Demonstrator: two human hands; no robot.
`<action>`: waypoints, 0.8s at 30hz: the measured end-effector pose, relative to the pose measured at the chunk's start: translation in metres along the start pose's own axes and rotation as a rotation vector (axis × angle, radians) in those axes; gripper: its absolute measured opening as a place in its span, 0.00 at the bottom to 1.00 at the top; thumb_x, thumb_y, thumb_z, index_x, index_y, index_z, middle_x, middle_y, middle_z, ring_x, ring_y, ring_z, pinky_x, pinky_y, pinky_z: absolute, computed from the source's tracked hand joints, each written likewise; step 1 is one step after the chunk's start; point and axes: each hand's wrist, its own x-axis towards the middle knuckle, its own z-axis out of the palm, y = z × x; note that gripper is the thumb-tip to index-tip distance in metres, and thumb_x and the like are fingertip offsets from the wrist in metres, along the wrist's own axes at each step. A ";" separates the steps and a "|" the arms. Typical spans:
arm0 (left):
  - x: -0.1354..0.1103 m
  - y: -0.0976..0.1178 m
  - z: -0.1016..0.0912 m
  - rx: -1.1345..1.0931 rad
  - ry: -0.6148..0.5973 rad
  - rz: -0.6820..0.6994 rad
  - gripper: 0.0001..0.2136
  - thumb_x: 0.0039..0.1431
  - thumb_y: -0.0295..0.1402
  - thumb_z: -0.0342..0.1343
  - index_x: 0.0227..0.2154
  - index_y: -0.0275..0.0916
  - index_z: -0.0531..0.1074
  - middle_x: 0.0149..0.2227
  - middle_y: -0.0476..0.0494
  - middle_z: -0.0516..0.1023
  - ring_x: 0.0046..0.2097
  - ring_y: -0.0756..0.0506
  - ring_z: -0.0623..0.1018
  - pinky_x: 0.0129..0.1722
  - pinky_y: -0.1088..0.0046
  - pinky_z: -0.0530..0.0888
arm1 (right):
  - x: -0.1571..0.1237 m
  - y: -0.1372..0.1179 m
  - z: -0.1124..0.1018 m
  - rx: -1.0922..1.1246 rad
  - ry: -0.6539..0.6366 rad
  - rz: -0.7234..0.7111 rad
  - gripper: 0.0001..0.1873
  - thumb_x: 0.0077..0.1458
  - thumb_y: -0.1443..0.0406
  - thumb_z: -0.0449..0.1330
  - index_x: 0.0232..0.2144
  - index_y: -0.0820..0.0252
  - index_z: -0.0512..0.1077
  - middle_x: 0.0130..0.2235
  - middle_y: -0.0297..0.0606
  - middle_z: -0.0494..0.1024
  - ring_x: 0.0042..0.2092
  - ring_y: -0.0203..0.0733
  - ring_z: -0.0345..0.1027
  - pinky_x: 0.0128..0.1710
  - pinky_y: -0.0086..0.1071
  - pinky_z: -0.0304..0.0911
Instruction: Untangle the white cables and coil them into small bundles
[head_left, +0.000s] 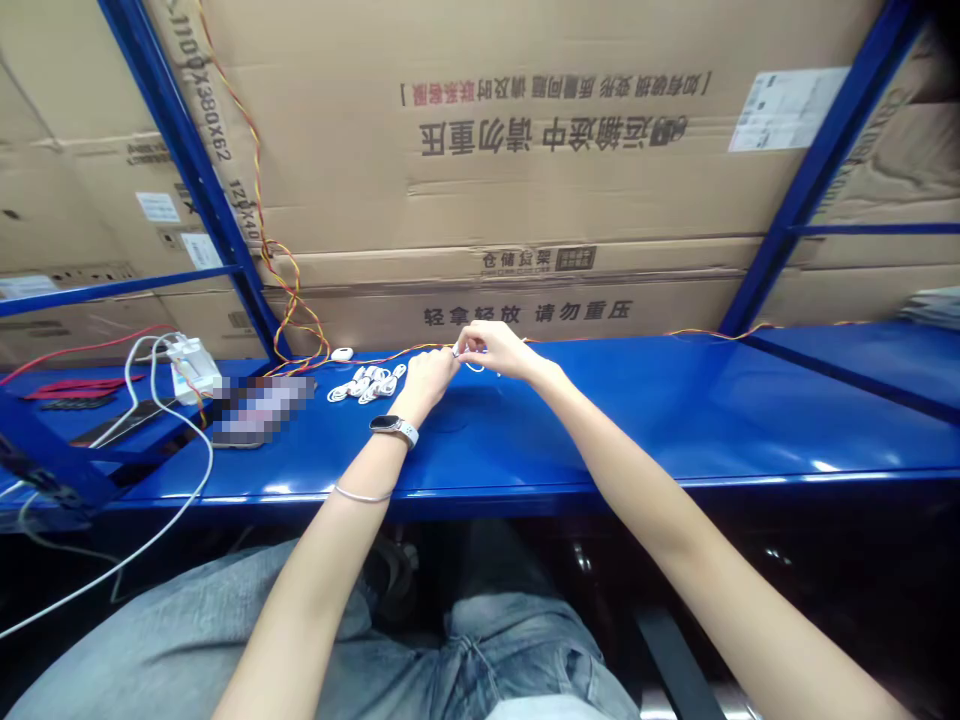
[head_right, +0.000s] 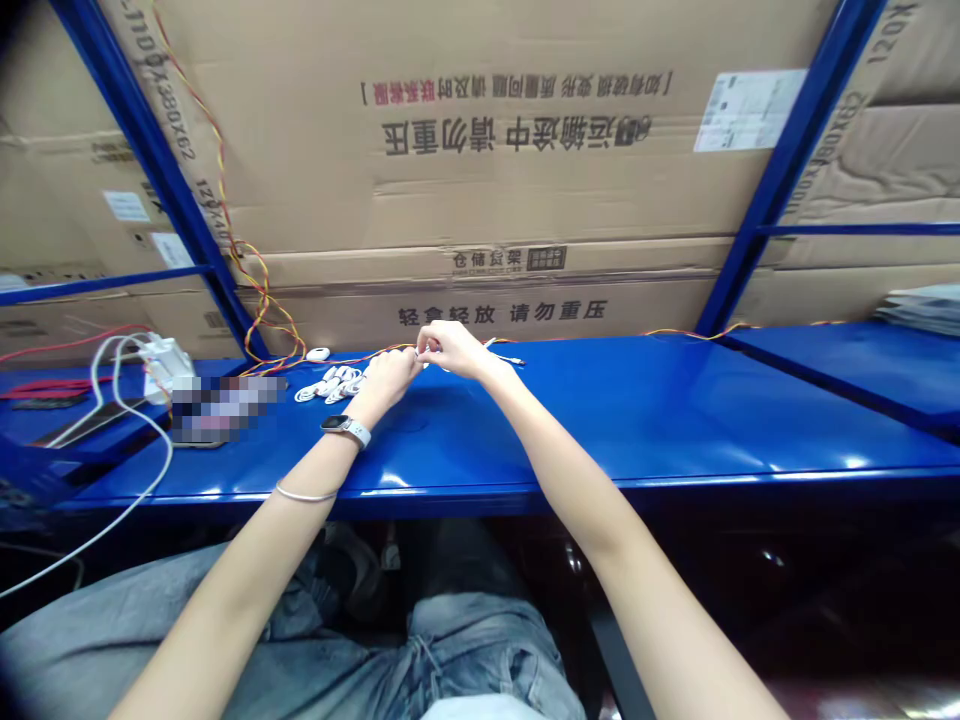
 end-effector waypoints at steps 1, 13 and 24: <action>0.000 -0.001 0.001 -0.004 0.005 -0.001 0.20 0.68 0.40 0.38 0.43 0.33 0.72 0.40 0.31 0.79 0.45 0.37 0.79 0.41 0.68 0.71 | 0.000 0.002 -0.001 0.003 -0.014 -0.037 0.07 0.53 0.65 0.62 0.34 0.64 0.76 0.34 0.39 0.73 0.38 0.39 0.63 0.39 0.29 0.55; 0.003 -0.004 0.011 0.009 -0.005 0.124 0.17 0.67 0.35 0.41 0.42 0.33 0.75 0.37 0.31 0.80 0.41 0.39 0.80 0.39 0.68 0.70 | -0.001 0.003 0.000 -0.047 -0.069 -0.100 0.06 0.55 0.69 0.57 0.34 0.64 0.74 0.37 0.42 0.73 0.40 0.42 0.64 0.42 0.31 0.56; 0.001 0.005 0.002 0.065 0.003 0.292 0.15 0.67 0.33 0.42 0.42 0.31 0.72 0.39 0.29 0.79 0.43 0.38 0.80 0.40 0.68 0.70 | -0.003 0.018 0.000 0.312 0.027 0.188 0.05 0.46 0.66 0.58 0.24 0.64 0.72 0.25 0.33 0.72 0.29 0.34 0.63 0.30 0.26 0.55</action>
